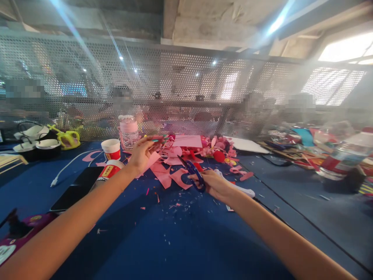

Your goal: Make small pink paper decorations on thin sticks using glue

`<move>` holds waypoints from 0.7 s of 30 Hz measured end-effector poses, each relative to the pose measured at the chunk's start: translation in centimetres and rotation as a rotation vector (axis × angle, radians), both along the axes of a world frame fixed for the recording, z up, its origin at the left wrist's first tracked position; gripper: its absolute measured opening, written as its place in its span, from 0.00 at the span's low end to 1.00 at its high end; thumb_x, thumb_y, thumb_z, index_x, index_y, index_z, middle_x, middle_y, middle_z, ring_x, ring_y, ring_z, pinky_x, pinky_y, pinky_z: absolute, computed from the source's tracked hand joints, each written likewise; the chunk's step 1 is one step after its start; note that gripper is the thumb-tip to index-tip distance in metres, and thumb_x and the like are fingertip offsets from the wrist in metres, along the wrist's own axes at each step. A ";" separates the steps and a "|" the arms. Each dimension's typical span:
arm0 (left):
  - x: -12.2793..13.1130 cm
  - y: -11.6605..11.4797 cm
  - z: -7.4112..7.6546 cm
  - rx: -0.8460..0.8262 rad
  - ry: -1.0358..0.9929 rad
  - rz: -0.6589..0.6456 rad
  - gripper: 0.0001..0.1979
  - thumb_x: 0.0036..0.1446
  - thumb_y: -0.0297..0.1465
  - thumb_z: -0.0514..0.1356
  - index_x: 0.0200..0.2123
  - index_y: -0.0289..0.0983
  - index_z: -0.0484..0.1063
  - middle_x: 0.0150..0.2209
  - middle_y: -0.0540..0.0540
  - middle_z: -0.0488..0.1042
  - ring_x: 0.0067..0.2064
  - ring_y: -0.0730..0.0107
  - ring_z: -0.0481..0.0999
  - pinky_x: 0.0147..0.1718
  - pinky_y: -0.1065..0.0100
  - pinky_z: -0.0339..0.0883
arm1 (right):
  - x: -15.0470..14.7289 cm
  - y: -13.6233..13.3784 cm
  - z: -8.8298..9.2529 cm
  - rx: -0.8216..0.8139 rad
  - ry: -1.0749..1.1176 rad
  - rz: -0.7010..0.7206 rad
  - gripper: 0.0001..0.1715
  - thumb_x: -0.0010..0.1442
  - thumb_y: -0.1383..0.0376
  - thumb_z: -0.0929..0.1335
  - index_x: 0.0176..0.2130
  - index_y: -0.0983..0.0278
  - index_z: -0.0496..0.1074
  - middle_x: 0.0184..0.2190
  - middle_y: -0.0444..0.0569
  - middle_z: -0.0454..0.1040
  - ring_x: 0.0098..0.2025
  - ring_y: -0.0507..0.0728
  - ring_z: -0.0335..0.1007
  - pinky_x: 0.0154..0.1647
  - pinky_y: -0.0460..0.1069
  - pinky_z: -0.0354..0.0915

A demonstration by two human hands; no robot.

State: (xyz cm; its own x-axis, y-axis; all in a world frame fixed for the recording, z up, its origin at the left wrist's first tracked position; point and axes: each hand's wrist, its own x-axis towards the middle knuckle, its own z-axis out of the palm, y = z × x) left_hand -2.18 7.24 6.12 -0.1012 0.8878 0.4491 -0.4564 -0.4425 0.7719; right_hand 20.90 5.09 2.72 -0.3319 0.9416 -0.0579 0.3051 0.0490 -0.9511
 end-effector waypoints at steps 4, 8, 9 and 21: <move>-0.5 -0.1 0.7 -0.077 -0.095 -0.128 0.16 0.50 0.35 0.52 0.31 0.30 0.74 0.37 0.40 0.77 0.44 0.65 0.74 0.47 0.65 0.66 | 0.0 -0.1 0.6 -0.152 0.369 0.061 0.08 0.48 0.63 0.67 0.29 0.66 0.70 0.19 0.43 0.61 0.20 0.47 0.54 0.19 0.43 0.56; -1.0 0.1 1.6 -0.039 -0.076 -0.089 0.10 0.49 0.31 0.57 0.31 0.32 0.75 0.37 0.42 0.77 0.43 0.67 0.75 0.45 0.68 0.67 | 1.3 0.0 1.4 -0.334 0.786 0.147 0.07 0.46 0.72 0.67 0.31 0.66 0.69 0.23 0.43 0.65 0.23 0.46 0.59 0.23 0.41 0.62; -1.1 0.2 1.7 -0.016 -0.066 -0.057 0.07 0.46 0.27 0.59 0.30 0.33 0.75 0.36 0.44 0.77 0.42 0.69 0.75 0.44 0.70 0.67 | 1.8 0.1 1.6 -0.337 0.804 0.140 0.06 0.46 0.73 0.67 0.30 0.66 0.69 0.24 0.44 0.66 0.24 0.46 0.60 0.25 0.42 0.63; -1.4 1.1 -0.4 0.078 0.382 0.097 0.17 0.36 0.26 0.67 0.35 0.35 0.72 0.49 0.42 0.70 0.49 0.63 0.70 0.45 0.65 0.68 | 4.2 1.2 2.7 -0.138 0.720 0.166 0.13 0.44 0.68 0.71 0.33 0.63 0.66 0.23 0.40 0.68 0.19 0.45 0.61 0.16 0.39 0.58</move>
